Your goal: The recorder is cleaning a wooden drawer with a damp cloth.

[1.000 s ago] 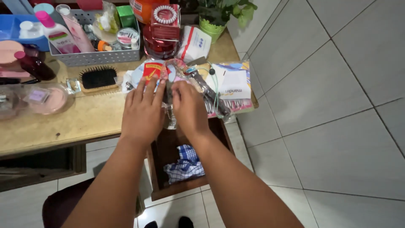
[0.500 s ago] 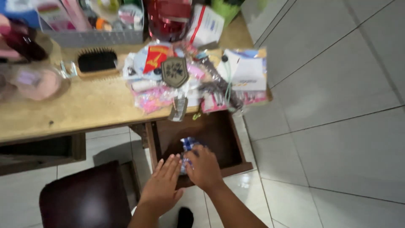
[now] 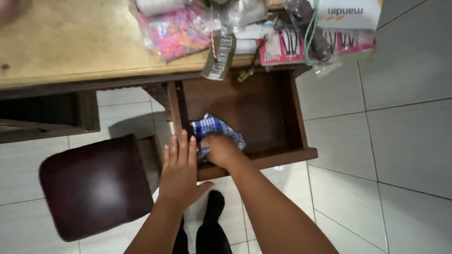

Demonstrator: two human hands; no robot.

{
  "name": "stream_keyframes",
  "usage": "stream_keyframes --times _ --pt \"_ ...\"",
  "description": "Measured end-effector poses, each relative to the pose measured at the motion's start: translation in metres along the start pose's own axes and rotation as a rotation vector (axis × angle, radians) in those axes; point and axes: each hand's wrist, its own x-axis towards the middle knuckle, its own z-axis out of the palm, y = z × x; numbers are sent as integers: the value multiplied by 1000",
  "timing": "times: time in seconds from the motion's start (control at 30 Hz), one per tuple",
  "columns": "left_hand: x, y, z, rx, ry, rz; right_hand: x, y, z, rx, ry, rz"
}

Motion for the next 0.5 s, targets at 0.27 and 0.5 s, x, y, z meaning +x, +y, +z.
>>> stream_keyframes --times 0.27,0.5 --pt "14 18 -7 -22 -36 10 -34 78 -73 -301 467 363" --pt "21 14 11 17 -50 -16 -4 22 -6 -218 -158 116"
